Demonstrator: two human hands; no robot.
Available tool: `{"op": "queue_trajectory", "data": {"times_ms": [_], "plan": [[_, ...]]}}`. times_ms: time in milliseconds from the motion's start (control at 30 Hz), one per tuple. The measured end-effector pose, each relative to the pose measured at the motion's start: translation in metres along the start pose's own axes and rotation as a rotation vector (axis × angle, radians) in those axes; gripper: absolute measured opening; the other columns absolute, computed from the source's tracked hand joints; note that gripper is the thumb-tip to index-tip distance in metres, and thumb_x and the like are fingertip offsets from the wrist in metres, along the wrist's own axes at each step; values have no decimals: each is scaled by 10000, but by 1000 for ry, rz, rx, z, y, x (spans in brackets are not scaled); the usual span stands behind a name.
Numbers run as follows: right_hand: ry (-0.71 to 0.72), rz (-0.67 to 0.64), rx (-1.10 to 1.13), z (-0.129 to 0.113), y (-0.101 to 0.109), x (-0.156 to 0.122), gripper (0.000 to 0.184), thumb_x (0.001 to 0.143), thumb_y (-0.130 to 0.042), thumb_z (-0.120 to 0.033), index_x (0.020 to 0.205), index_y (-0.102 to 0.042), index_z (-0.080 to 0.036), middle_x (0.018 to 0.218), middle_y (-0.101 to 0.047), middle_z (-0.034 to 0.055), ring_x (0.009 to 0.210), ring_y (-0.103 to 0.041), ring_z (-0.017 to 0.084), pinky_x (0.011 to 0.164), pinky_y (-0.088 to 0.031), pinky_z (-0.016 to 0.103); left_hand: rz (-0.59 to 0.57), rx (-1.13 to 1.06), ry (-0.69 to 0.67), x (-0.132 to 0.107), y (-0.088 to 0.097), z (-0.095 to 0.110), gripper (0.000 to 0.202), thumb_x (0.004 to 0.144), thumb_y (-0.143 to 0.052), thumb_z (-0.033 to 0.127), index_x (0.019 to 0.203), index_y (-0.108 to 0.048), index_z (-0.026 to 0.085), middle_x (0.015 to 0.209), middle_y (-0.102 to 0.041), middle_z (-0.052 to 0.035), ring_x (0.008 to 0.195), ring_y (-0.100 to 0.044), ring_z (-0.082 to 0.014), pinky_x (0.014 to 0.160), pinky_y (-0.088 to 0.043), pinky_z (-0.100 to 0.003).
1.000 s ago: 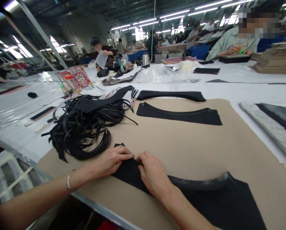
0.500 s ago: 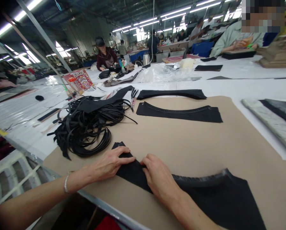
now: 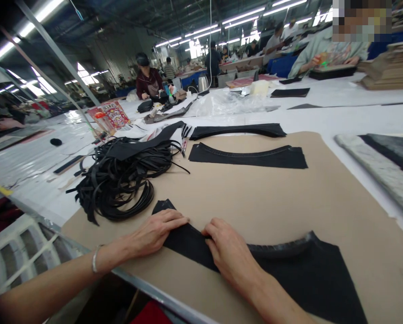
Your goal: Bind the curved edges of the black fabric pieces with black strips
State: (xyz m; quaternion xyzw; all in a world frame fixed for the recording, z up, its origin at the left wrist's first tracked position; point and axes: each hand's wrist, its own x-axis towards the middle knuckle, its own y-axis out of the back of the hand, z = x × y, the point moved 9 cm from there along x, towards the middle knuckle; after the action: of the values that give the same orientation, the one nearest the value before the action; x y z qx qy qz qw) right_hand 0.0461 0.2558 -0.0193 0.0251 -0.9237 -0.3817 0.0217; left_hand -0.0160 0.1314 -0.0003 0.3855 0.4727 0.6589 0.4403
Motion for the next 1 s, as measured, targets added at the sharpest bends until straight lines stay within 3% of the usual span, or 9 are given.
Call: {"op": "queue_trajectory", "data": {"times_ms": [67,167,433,533,733,867,1000], "plan": [[5,0,-8,0,1,-1,171,870,-463,-104,898,-603,-198,937,-567,29,918,-527,168,839,-414,309,-33,63,16,2,2,6,576,880,-335,36,1377,-422,314,1088,-579,-57,1007,-534,-184,903,-470,-356],[19,-4,-30,0,2,-4,179,877,-461,-110,911,-614,-195,948,-570,36,933,-524,177,846,-415,317,-78,152,16,4,1,16,549,881,-393,76,1336,-466,375,1029,-544,-60,968,-527,-202,866,-478,-380],[22,-9,-67,2,5,-13,153,888,-476,-138,885,-617,-198,931,-579,31,918,-528,182,843,-407,329,9,209,-1,-8,-10,21,570,861,-428,51,1358,-456,329,1255,-441,-101,1186,-442,-239,999,-426,-420],[19,-10,-81,2,8,-14,126,874,-498,-142,882,-607,-205,940,-588,25,931,-528,185,855,-394,337,56,172,15,-7,-9,21,526,869,-428,57,1303,-517,340,1304,-440,-85,1204,-435,-249,1014,-405,-455],[4,-11,-114,3,13,-12,108,838,-520,-142,881,-584,-217,936,-606,8,900,-530,183,844,-368,351,198,-85,163,16,-2,39,397,882,-435,83,1247,-540,198,1113,-583,-70,1041,-519,-188,934,-462,-359],[8,-10,-126,4,12,-12,95,830,-512,-148,859,-578,-209,928,-612,14,878,-533,180,821,-362,342,159,-108,164,29,-16,56,274,830,-506,54,1033,-640,181,1000,-601,-47,968,-523,-185,894,-469,-334],[16,-13,-122,6,14,-15,78,813,-525,-159,841,-577,-211,904,-618,6,857,-533,174,799,-358,327,161,-98,146,32,-21,59,260,861,-474,52,979,-667,180,954,-607,-42,941,-520,-179,860,-476,-310]]}}
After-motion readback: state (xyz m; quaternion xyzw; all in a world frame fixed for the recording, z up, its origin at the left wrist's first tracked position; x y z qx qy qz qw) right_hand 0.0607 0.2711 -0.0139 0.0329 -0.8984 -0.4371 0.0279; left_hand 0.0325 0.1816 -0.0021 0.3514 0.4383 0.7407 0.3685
